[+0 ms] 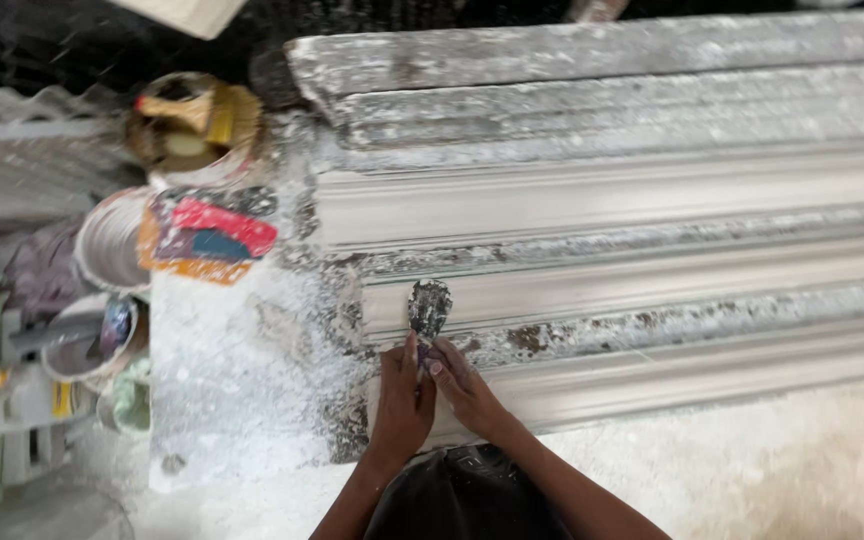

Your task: The person uses a small hand scraper to remove dried plaster residue from the grooved profiles of decorative cornice molding strips, working along each strip section by section and brushing loosened debris away with their free hand.

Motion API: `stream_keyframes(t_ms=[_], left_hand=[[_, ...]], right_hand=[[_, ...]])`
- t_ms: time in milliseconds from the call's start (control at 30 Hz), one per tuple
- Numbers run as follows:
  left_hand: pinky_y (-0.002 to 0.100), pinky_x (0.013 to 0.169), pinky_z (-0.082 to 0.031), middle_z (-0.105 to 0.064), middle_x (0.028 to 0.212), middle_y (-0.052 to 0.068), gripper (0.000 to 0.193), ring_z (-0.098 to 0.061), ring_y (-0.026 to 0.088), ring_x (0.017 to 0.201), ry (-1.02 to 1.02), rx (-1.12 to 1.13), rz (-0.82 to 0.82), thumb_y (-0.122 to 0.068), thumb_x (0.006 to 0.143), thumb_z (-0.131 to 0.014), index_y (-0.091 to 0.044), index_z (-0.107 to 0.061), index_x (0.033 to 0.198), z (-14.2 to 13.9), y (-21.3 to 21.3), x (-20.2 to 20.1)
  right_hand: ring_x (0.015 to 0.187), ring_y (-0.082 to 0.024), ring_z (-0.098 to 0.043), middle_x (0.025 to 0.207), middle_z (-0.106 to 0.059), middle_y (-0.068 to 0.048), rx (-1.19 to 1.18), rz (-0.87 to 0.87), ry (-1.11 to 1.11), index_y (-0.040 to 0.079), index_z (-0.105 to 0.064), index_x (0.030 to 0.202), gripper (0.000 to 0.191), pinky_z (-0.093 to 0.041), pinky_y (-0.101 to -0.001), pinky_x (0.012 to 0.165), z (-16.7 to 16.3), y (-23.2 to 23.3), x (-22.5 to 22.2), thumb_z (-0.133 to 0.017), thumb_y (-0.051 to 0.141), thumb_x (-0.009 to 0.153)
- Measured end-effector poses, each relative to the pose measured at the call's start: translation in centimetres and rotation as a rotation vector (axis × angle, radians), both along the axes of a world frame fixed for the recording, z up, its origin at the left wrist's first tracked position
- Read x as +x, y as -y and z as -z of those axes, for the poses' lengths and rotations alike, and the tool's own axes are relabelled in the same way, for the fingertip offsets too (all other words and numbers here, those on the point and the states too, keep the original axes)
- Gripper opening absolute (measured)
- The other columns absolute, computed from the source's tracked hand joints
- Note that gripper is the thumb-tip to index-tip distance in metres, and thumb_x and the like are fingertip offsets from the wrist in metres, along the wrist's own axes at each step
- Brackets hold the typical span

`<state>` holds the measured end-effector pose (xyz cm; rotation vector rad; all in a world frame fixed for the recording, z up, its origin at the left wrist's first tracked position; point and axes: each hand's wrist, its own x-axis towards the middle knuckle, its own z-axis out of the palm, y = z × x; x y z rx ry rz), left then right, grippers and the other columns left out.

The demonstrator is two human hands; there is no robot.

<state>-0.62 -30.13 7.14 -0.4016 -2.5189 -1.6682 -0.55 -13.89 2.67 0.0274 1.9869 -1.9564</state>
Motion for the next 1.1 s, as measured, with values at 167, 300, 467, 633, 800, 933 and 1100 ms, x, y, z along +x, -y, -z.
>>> stream_keyframes(t_ms=[167, 300, 467, 633, 800, 933, 1100], left_hand=[[0.047, 0.087, -0.051, -0.05, 0.127, 0.025, 0.065, -0.058, 0.041, 0.108, -0.023, -0.117, -0.117, -0.003, 0.099, -0.057, 0.002, -0.031, 0.158, -2.5, 0.3, 1.5], [0.05, 0.091, -0.052, -0.05, 0.13, 0.029, 0.061, -0.057, 0.045, 0.113, 0.061, -0.053, -0.182, -0.002, 0.098, -0.057, 0.004, -0.032, 0.154, -2.7, 0.9, 3.1], [0.047, 0.09, -0.053, -0.056, 0.123, 0.026, 0.049, -0.062, 0.04, 0.111, 0.3, 0.139, -0.264, -0.001, 0.096, -0.053, 0.003, -0.038, 0.142, -1.0, 1.0, 5.0], [0.041, 0.073, -0.055, -0.065, 0.108, 0.02, 0.032, -0.068, 0.025, 0.087, 0.389, 0.259, -0.385, -0.012, 0.104, -0.054, 0.001, -0.042, 0.13, 0.4, -0.1, 6.5], [0.035, 0.054, -0.048, -0.069, 0.088, 0.012, 0.033, -0.057, 0.015, 0.062, 0.486, 0.376, -0.389, -0.021, 0.108, -0.049, 0.001, -0.039, 0.131, 0.9, -1.3, 6.3], [0.032, 0.052, -0.051, -0.064, 0.076, 0.01, 0.043, -0.06, 0.011, 0.059, 0.576, 0.378, -0.349, -0.025, 0.105, -0.049, -0.001, -0.034, 0.137, 1.3, -0.5, 3.3], [0.047, 0.055, -0.048, -0.064, 0.078, 0.02, 0.028, -0.062, 0.034, 0.064, 0.292, -0.117, -0.482, -0.022, 0.106, -0.051, 0.002, -0.048, 0.119, 1.7, 5.4, -4.8]], right_hand=[[0.119, -0.016, -0.056, 0.133, -0.059, -0.012, -0.064, -0.105, 0.089, -0.003, -0.041, 0.152, 0.055, -0.046, -0.0298, 0.101, 2.3, 0.2, -1.7, -0.055, 0.027, 0.107], [0.118, -0.018, -0.058, 0.134, -0.06, -0.013, -0.172, -0.175, 0.127, -0.002, -0.044, 0.152, 0.055, -0.05, -0.0327, 0.1, 2.4, 0.8, -0.8, -0.053, 0.028, 0.108], [0.127, -0.02, -0.06, 0.144, -0.06, -0.011, -0.178, -0.346, 0.08, 0.002, -0.044, 0.155, 0.059, -0.05, -0.0357, 0.106, -0.2, 0.8, 0.7, -0.046, 0.037, 0.108], [0.129, -0.021, -0.061, 0.145, -0.061, -0.011, -0.087, -0.426, 0.117, 0.004, -0.043, 0.154, 0.061, -0.049, -0.0368, 0.105, -1.4, -0.3, 0.5, -0.046, 0.041, 0.105], [0.124, -0.025, -0.066, 0.135, -0.069, -0.012, 0.009, -0.435, 0.131, 0.005, -0.047, 0.151, 0.058, -0.05, -0.0374, 0.101, -1.9, -1.4, 0.1, -0.047, 0.041, 0.105], [0.124, -0.024, -0.066, 0.131, -0.07, -0.012, 0.199, -0.409, 0.029, 0.009, -0.049, 0.148, 0.055, -0.052, -0.0376, 0.104, -3.4, -2.4, -1.2, -0.051, 0.04, 0.103], [0.12, -0.024, -0.068, 0.133, -0.071, -0.006, 0.449, -0.351, 0.006, 0.016, -0.053, 0.144, 0.047, -0.055, -0.0367, 0.101, -4.9, -2.4, -5.8, -0.051, 0.038, 0.103]])
